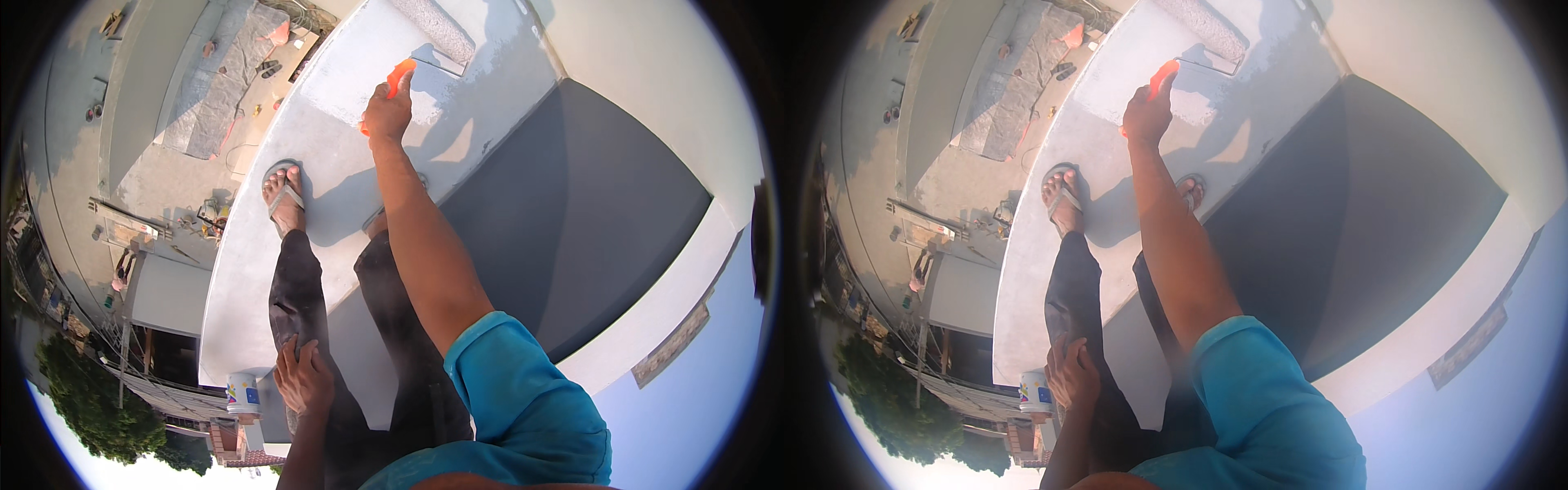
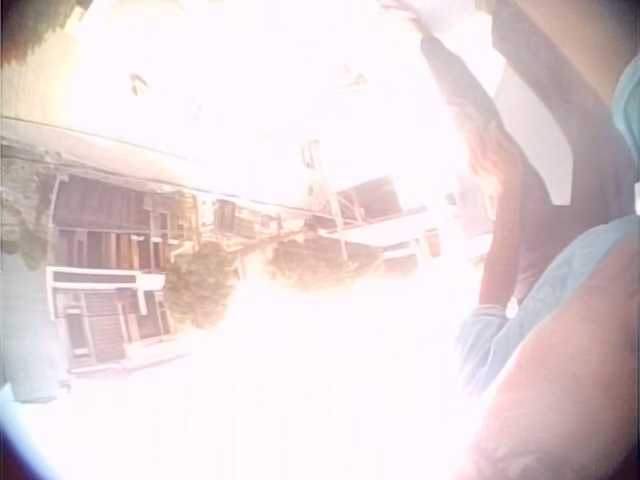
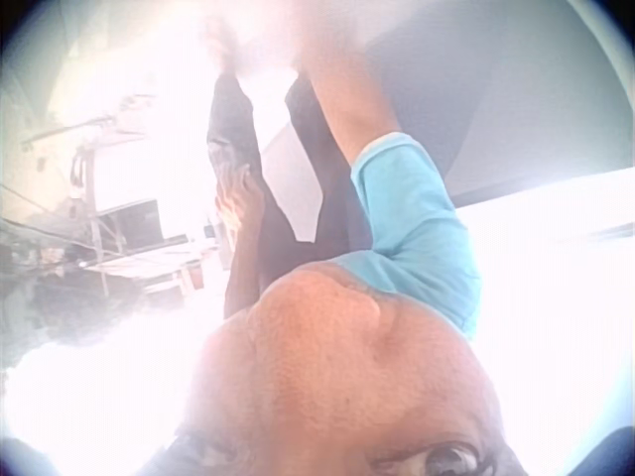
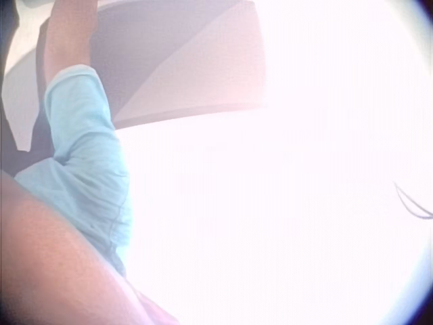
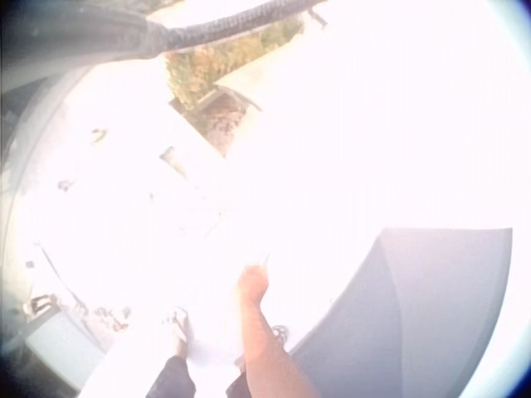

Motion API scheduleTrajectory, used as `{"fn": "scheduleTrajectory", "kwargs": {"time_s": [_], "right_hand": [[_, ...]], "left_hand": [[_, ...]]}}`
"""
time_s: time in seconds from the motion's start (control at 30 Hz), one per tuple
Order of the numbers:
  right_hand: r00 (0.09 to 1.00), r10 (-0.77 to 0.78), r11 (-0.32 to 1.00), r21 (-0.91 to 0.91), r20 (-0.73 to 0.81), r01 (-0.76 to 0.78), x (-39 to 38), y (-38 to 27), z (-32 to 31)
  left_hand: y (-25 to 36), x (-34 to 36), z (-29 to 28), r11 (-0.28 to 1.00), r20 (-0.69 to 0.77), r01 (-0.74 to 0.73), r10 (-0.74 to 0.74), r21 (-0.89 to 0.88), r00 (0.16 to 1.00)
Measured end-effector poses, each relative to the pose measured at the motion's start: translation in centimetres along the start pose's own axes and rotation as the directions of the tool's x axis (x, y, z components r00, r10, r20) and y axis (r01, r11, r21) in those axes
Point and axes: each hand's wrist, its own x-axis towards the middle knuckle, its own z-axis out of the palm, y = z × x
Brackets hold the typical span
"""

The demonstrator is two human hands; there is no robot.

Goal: The person paints a white wall on a rooftop using a paint roller and a bucket of paint. They repeatedly roll the roller on the wall and dip it into the bucket to reload paint.

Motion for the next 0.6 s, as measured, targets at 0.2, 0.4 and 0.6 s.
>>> {"fn": "scheduleTrajectory", "kwargs": {"time_s": [0.2,0.4,0.6], "right_hand": [[0.996,0.054,0.992,0.112,0.076,-0.062,3.7,-4.8,-1.8],[0.997,0.025,1.0,-0.01,0.072,-0.025,1.7,-3.1,-3.6],[0.988,0.06,0.994,-0.095,0.141,-0.047,-10.8,3.8,-2.0]], "left_hand": [[-0.5,-0.5,0.3,0.999,0.011,0.034,-0.034,0.028,0.999],[0.3,-0.1,0.2,0.998,0.015,0.044,-0.045,0.035,0.999],[-0.2,-0.2,0.3,0.999,-0.032,0.012,-0.01,0.047,0.999]]}}
